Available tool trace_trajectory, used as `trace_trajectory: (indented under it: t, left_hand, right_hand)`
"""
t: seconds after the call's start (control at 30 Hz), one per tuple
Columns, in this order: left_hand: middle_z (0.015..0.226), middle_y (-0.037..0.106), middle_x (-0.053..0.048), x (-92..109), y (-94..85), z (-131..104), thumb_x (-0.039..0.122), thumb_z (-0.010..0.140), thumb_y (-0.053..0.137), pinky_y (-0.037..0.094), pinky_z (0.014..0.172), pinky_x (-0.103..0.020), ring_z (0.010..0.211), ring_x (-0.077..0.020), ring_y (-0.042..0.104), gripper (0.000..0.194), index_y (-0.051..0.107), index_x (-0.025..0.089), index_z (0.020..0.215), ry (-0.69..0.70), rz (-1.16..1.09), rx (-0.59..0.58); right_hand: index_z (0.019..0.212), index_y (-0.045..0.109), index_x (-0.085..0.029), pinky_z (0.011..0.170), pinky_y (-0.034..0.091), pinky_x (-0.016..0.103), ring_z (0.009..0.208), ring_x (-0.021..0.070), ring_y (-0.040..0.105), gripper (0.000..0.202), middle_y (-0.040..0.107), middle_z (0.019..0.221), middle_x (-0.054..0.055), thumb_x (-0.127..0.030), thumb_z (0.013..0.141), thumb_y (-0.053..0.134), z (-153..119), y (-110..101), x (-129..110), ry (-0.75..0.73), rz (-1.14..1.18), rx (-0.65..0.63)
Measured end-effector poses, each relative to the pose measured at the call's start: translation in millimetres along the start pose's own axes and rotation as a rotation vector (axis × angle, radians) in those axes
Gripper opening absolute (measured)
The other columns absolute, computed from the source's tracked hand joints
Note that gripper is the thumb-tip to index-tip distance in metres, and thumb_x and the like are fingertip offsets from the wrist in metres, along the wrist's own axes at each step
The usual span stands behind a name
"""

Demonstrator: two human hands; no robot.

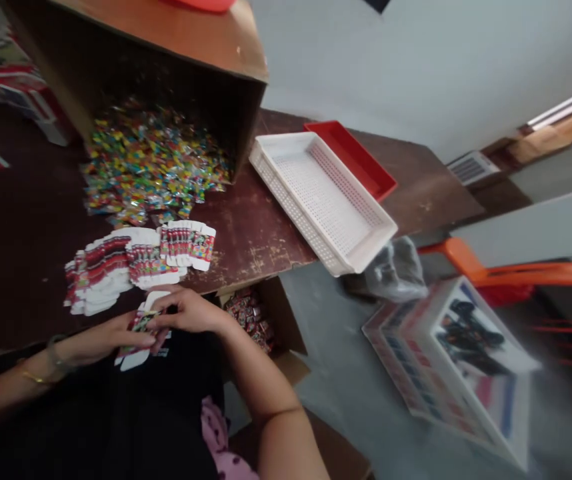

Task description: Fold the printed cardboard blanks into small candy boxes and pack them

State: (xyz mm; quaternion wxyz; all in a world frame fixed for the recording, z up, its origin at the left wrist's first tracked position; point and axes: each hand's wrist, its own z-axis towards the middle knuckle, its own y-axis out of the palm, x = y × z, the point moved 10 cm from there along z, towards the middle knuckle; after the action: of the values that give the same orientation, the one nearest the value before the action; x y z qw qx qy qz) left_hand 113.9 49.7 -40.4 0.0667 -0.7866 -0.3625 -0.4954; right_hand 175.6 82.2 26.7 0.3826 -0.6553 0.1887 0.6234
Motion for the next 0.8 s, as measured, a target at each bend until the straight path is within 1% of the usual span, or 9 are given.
trace_trajectory:
  t: [0.07,0.13,0.2,0.3,0.37,0.43,0.57,0.7,0.8]
  left_hand:
    - [0.073,0.072,-0.006,-6.1,1.6,-4.0,0.039,0.074,0.072,0.046,0.058,-0.027,0.066,-0.0209,0.062,0.024,0.070,0.016,0.079,-0.003,0.101,-0.042]
    - [0.061,0.068,-0.003,-14.1,-14.6,-4.5,0.046,0.072,0.073,0.046,0.056,-0.027,0.059,-0.0202,0.060,0.031,0.066,0.016,0.067,-0.016,0.204,0.126]
    - [0.054,0.063,-0.001,-18.8,-30.2,-6.7,0.052,0.070,0.072,0.044,0.051,-0.025,0.054,-0.0192,0.058,0.038,0.060,0.018,0.061,-0.008,0.266,0.354]
    - [0.067,0.067,0.001,-13.2,-27.1,-10.8,0.050,0.076,0.070,0.051,0.059,-0.026,0.065,-0.0215,0.064,0.036,0.060,0.021,0.094,0.130,0.197,0.519]
    - [0.079,0.070,0.001,-4.7,-17.9,-15.0,0.042,0.080,0.070,0.054,0.069,-0.028,0.076,-0.0218,0.068,0.049,0.046,0.026,0.120,0.242,0.147,0.553]
    - [0.084,0.071,0.000,-0.9,-6.1,-16.7,0.038,0.080,0.071,0.054,0.073,-0.028,0.080,-0.0217,0.069,0.051,0.044,0.027,0.121,0.281,0.174,0.524]
    - [0.077,0.070,0.001,-12.8,14.1,-16.0,0.037,0.079,0.072,0.053,0.070,-0.028,0.074,-0.0204,0.068,0.037,0.057,0.024,0.110,0.213,0.262,0.383]
    - [0.086,0.074,0.000,-26.6,29.5,-21.6,0.035,0.083,0.066,0.052,0.076,-0.028,0.082,-0.0207,0.069,0.034,0.061,0.023,0.115,0.160,0.233,0.225]
    - [0.092,0.076,-0.002,-28.5,38.0,-27.0,0.036,0.087,0.060,0.050,0.080,-0.028,0.087,-0.0213,0.068,0.022,0.069,0.021,0.102,0.146,0.271,0.138]
  right_hand:
    - [0.083,0.070,-0.019,0.097,0.044,0.029,0.111,0.0174,0.059,0.011,0.065,0.109,0.003,-0.029,0.086,0.066,-9.1,9.2,0.3,0.005,0.089,-0.043]
    - [0.089,0.069,-0.019,0.092,0.046,0.028,0.100,0.0161,0.061,0.013,0.065,0.101,0.003,-0.031,0.089,0.063,-20.1,9.0,7.2,0.075,0.121,0.076]
    - [0.098,0.065,-0.020,0.085,0.047,0.027,0.089,0.0148,0.061,0.015,0.064,0.093,0.002,-0.031,0.091,0.058,-35.8,5.3,17.6,0.178,0.140,0.283]
    - [0.115,0.052,-0.024,0.073,0.048,0.024,0.075,0.0122,0.059,0.031,0.064,0.088,-0.001,-0.032,0.087,0.062,-64.4,6.4,34.9,0.317,0.251,0.541]
    - [0.113,0.047,-0.026,0.059,0.046,0.020,0.062,0.0102,0.056,0.037,0.062,0.078,-0.004,-0.039,0.084,0.066,-82.9,9.9,49.8,0.382,0.450,0.666]
    - [0.098,0.050,-0.023,0.046,0.039,0.016,0.052,0.0083,0.051,0.032,0.057,0.066,-0.005,-0.048,0.083,0.064,-96.3,20.4,66.4,0.443,0.736,0.704]
    - [0.083,0.054,-0.019,0.040,0.038,0.013,0.050,0.0058,0.049,0.034,0.054,0.065,-0.005,-0.045,0.075,0.074,-109.9,51.4,81.3,0.571,1.158,0.565]
    - [0.095,0.065,-0.017,0.047,0.048,0.015,0.058,0.0067,0.053,0.035,0.059,0.075,-0.002,-0.039,0.072,0.078,-117.9,67.0,78.1,0.604,1.129,0.474]
    - [0.101,0.069,-0.019,0.050,0.049,0.016,0.061,0.0070,0.054,0.039,0.063,0.081,-0.002,-0.039,0.070,0.080,-116.3,73.5,74.8,0.584,0.957,0.435]
